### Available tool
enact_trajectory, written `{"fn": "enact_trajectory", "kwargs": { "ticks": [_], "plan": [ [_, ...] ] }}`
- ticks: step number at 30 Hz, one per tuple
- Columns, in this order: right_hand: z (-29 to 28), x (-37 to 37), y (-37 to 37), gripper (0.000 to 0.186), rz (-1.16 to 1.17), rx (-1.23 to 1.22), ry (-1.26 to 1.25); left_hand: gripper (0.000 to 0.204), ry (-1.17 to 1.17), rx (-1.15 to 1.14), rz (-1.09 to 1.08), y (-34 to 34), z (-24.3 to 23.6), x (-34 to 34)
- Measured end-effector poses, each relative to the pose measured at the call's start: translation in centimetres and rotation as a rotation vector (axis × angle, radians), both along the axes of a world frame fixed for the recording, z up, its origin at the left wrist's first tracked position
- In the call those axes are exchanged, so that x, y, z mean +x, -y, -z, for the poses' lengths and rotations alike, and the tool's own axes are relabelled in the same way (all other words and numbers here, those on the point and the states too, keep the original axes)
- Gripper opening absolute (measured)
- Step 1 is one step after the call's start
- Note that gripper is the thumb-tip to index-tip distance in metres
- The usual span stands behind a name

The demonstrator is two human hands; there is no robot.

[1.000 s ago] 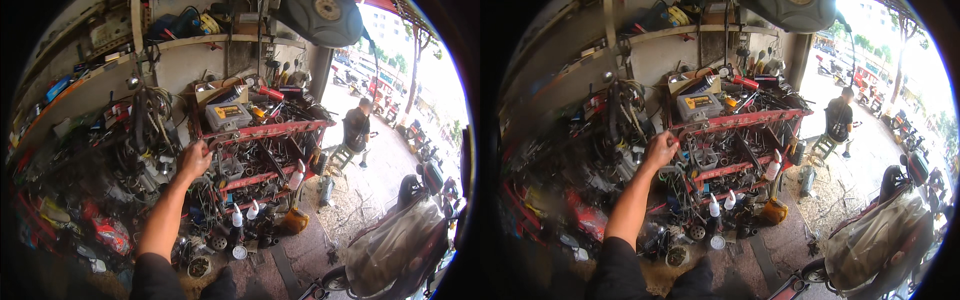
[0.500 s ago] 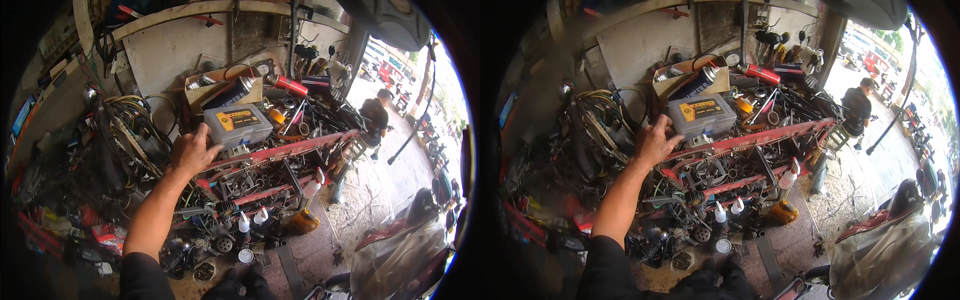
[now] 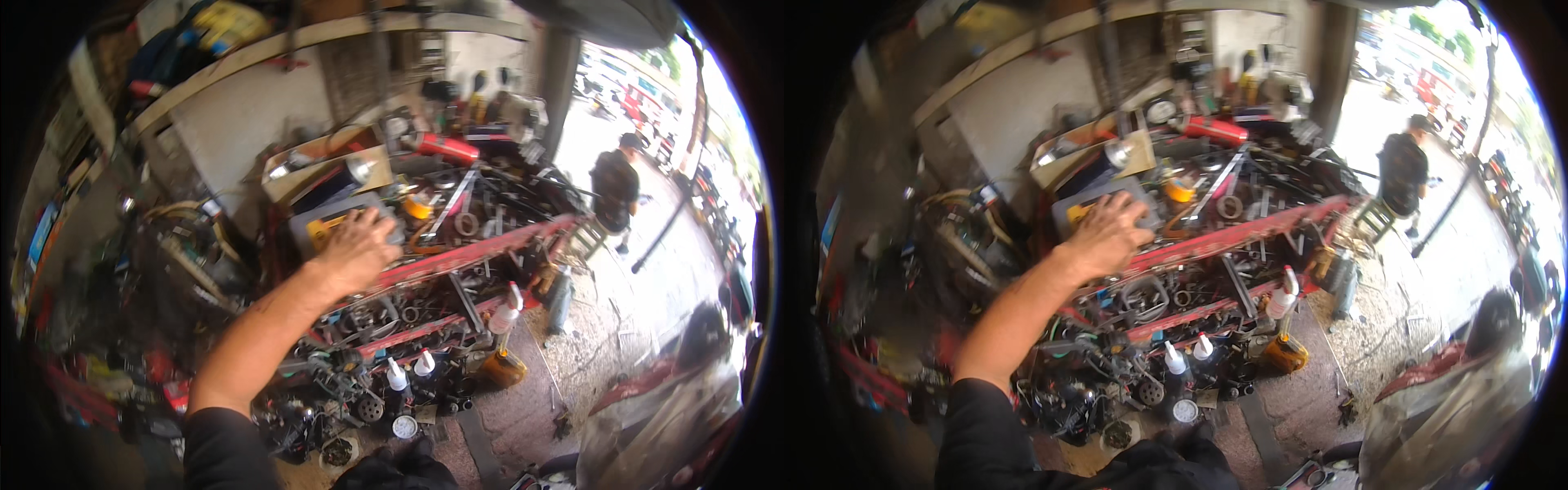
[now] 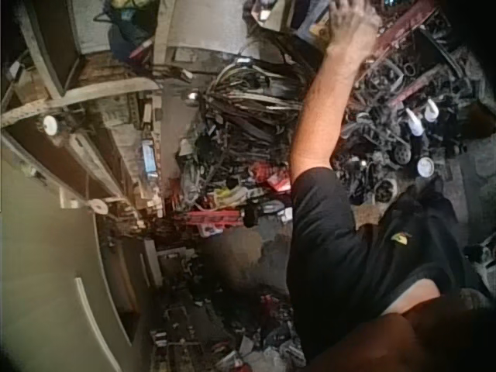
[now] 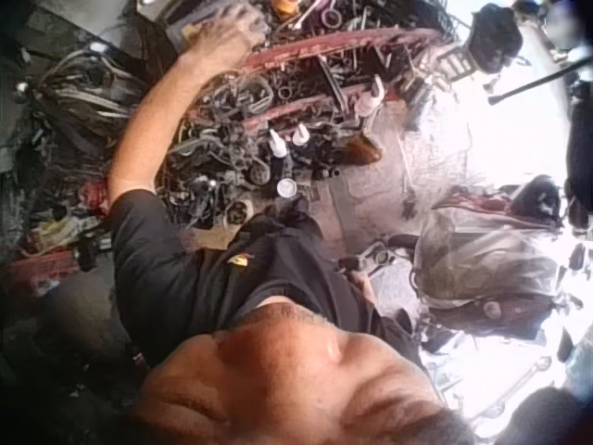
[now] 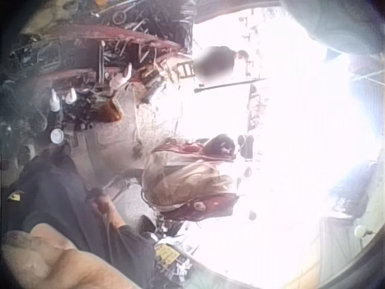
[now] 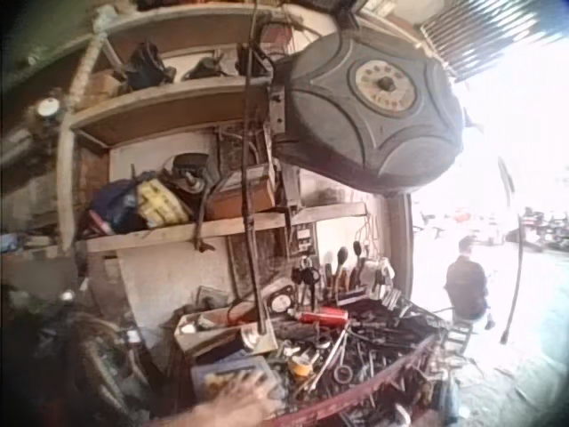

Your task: The person cleans a motorcycle engine cylinder head with a cloth, then uses a cordless drill to remove and insert bolts into the cylinder head. The person handles the cylinder head and drill throughout the task.

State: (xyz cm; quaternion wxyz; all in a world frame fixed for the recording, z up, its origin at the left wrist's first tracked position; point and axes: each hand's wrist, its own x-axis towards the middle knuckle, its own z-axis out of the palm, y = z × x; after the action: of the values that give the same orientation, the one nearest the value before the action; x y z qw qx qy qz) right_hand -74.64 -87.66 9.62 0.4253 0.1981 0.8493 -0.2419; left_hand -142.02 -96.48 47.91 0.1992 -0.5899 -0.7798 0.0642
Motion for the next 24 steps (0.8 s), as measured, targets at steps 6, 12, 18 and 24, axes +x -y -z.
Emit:
{"fn": "enact_trajectory", "kwargs": {
  "ticks": [6,12,18,24],
  "plan": [
    [1.5,-1.0,-1.0,0.019,0.181,-0.009,-0.035,0.043,0.132,-0.359,-0.109,-2.7,-0.5,-1.7],
    [1.3,-2.4,-2.2,0.022,0.29,-0.017,-0.068,0.04,0.223,-0.402,-0.158,-3.9,-0.6,-1.5],
    [1.2,-2.8,-2.5,0.031,0.368,-0.004,-0.1,0.02,0.309,-0.202,-0.034,-2.3,-1.9,-1.8],
    [1.4,-2.4,-1.6,0.041,0.5,0.023,-0.201,0.01,1.036,0.892,0.116,1.0,-2.5,1.2]
  ]
}}
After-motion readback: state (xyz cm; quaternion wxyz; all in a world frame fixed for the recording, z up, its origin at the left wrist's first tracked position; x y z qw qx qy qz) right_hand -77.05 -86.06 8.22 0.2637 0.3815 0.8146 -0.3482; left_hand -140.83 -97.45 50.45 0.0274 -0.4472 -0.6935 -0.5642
